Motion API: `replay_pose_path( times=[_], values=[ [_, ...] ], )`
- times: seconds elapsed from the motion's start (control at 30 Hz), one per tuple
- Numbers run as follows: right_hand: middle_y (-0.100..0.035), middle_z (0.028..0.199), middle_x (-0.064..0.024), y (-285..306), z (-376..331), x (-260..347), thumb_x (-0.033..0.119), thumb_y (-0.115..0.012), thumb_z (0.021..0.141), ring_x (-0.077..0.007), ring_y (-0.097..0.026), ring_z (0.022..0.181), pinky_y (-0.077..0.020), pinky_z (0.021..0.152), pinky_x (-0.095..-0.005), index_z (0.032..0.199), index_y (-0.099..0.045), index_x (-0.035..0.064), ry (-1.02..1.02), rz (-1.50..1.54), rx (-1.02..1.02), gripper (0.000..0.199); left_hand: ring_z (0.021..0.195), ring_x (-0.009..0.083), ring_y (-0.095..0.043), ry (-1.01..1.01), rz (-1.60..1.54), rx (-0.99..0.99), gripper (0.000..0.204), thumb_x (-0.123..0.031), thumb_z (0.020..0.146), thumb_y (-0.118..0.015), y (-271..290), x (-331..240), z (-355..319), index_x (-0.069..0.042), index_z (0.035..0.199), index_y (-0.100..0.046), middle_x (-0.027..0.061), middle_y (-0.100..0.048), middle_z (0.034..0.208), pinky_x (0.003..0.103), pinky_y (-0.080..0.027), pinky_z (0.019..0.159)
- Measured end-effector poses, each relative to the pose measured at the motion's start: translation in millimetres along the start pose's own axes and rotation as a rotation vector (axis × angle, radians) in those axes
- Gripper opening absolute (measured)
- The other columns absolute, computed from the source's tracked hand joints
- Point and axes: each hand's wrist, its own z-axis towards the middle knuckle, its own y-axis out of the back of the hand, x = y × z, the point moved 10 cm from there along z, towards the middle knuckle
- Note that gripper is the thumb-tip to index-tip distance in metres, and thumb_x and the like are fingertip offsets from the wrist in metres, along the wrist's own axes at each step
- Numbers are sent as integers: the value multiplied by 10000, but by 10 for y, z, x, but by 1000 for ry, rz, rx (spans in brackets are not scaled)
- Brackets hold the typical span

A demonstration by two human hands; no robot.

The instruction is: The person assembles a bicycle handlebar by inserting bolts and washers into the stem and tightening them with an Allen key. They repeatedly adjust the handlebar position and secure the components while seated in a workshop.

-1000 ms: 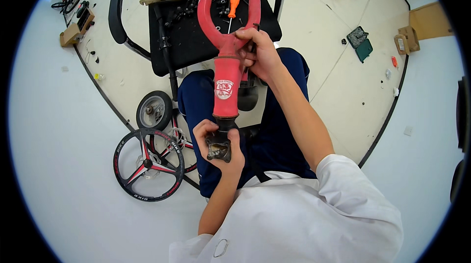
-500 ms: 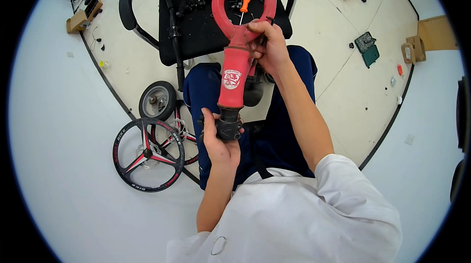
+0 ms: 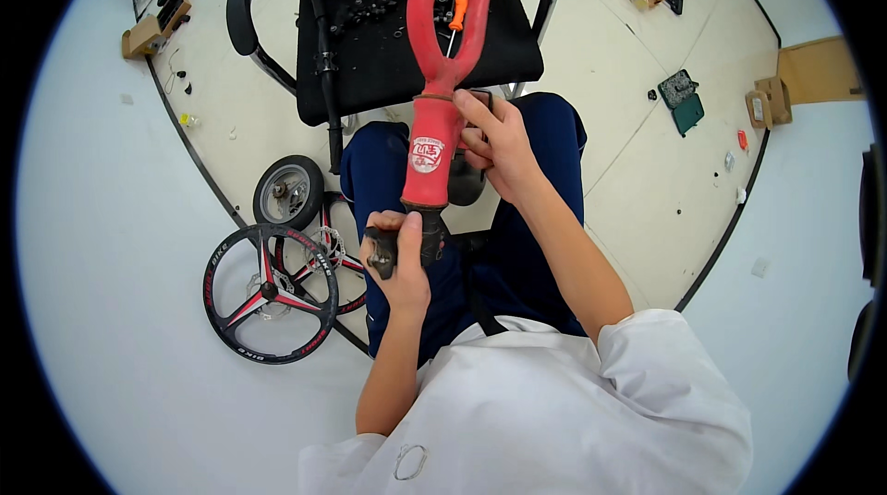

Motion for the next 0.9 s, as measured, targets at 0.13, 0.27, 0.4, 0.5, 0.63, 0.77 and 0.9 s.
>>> replay_pose_path(
  times=[0.13,0.27,0.4,0.5,0.63,0.77,0.9],
  values=[
    [-680,842,-34,-276,200,105,365,-803,857,-84,-623,628,-501,564,-247,1031,-707,-3,130,-359,13,418,625,142,-506,-526,500,86,296,-34,827,-778,-75,-409,-76,6,834,-485,68,-553,790,257,-418,586],
    [-694,810,-65,-439,439,42,298,-823,778,-123,-659,668,-549,645,-278,907,-713,-26,95,-540,-20,366,593,148,-534,-720,688,65,333,-89,778,-844,-199,-592,-132,16,818,-530,88,-553,748,269,-432,554],
    [-665,726,-64,-503,475,-27,225,-771,743,-143,-651,634,-546,623,-282,800,-690,-20,82,-635,-113,265,569,131,-557,-686,803,-19,374,-172,780,-873,-138,-577,-144,15,843,-555,75,-591,699,265,-449,547],
    [-669,760,-76,-502,482,-57,241,-796,735,-143,-649,632,-550,621,-283,838,-668,-43,46,-641,-124,329,573,74,-556,-535,739,-49,363,-189,837,-845,-78,-481,-108,24,868,-553,42,-612,657,220,-433,549],
    [-671,779,-81,-586,433,10,234,-832,710,-142,-651,644,-556,632,-290,881,-663,-48,113,-762,-48,370,580,71,-544,-262,561,-113,380,-202,818,-864,85,-246,-19,8,835,-548,45,-606,642,228,-446,549],
    [-670,783,-83,-510,467,-7,225,-849,686,-145,-653,658,-557,646,-294,880,-660,-43,116,-745,-58,381,592,57,-565,-210,504,-20,318,-173,880,-807,44,-185,-5,6,830,-549,36,-625,668,226,-466,549],
    [-670,780,-91,-393,475,38,219,-836,678,-154,-652,660,-558,653,-302,877,-654,-48,150,-755,-120,380,604,174,-676,155,8,11,220,-170,954,-701,13,154,-18,-9,887,-567,118,-673,762,322,-574,539]
  ],
)
